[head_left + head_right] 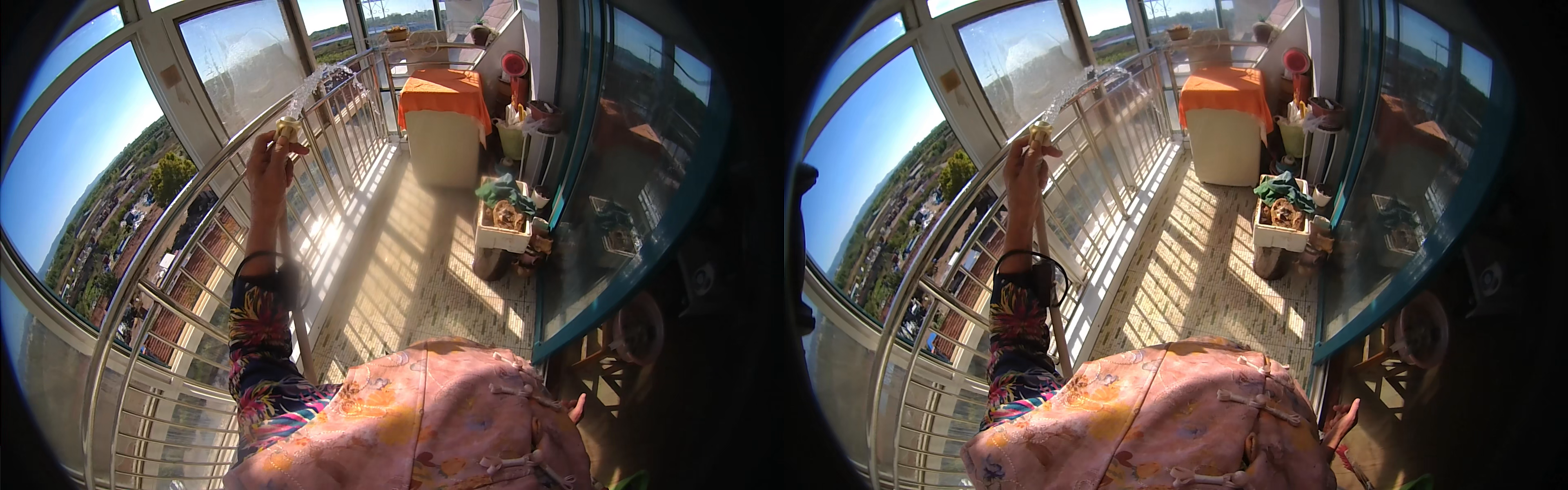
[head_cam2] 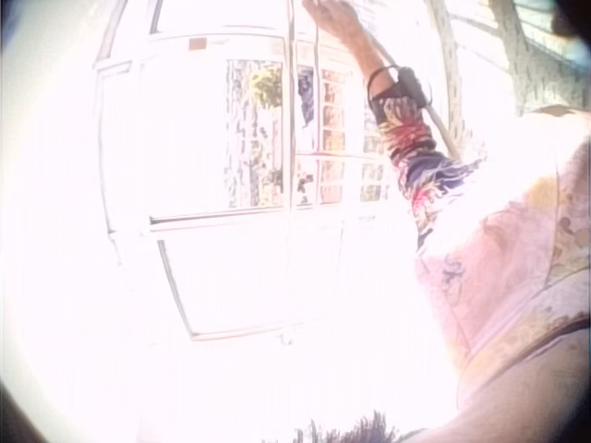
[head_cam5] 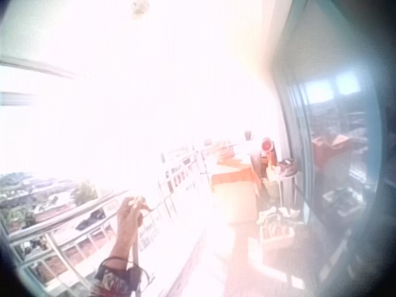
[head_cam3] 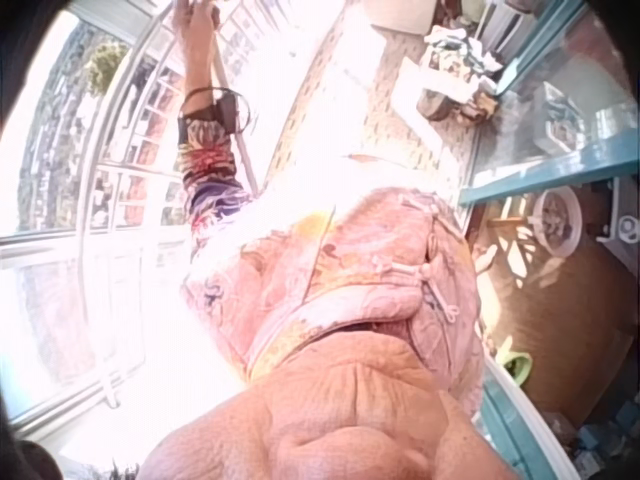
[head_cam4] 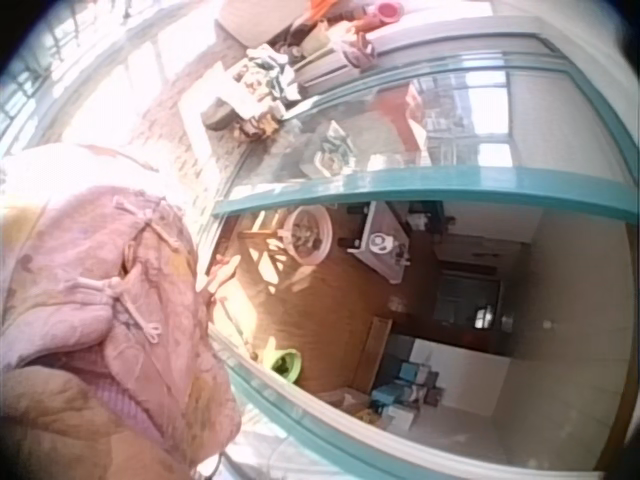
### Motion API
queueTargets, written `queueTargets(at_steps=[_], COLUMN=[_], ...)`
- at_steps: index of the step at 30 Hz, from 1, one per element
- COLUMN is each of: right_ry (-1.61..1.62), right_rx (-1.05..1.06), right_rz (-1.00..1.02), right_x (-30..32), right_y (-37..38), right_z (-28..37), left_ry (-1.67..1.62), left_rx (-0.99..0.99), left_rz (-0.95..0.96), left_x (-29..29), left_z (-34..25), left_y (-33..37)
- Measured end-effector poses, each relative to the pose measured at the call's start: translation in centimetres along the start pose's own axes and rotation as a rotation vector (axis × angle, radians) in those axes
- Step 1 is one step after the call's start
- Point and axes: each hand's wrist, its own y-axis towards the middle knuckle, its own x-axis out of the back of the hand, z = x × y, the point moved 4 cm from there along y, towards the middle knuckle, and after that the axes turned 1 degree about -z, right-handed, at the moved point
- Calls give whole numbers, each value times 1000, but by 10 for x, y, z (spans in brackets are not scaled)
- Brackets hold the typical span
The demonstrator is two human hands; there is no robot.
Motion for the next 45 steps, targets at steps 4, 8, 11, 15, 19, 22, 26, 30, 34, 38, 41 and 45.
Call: queueTargets(at_steps=[4, 8, 11, 15, 19, 22, 26, 30, 34, 38, 41, 45], right_ry=[-18, 11, 24, 38, 64, 7, 22, 28, 37, 41, 49, 56], right_rx=[104, 143, 103, 70, 74, 118, 102, 118, 126, 143, 170, 225], right_rz=[-8, -27, -47, -69, -87, -39, -33, -61, -71, -76, -76, -86], right_x=[3, 11, 12, 8, 8, 12, 18, 19, 17, 17, 17, 18], right_y=[17, 30, 24, 12, 12, 18, 28, 29, 25, 24, 24, 25], right_z=[-11, -21, -21, -16, -18, -20, -25, -26, -25, -26, -27, -29], left_ry=[-11, -25, -20, -2, -3, -5, 9, 15, 20, 29, 30, 37], left_rx=[16, 21, 25, 30, 14, 23, 24, 42, 46, 50, 48, 47], left_rz=[-5, 10, 6, -4, 5, 6, -3, -19, -27, -23, -15, -10], left_x=[-6, -10, -8, -5, -4, -2, 0, 0, 1, 3, 3, 2], left_z=[-3, -5, -3, 0, 1, 3, 4, 5, 5, 5, 7, 8], left_y=[2, 0, 0, 2, 0, -1, -4, -4, -4, -5, -6, -7])
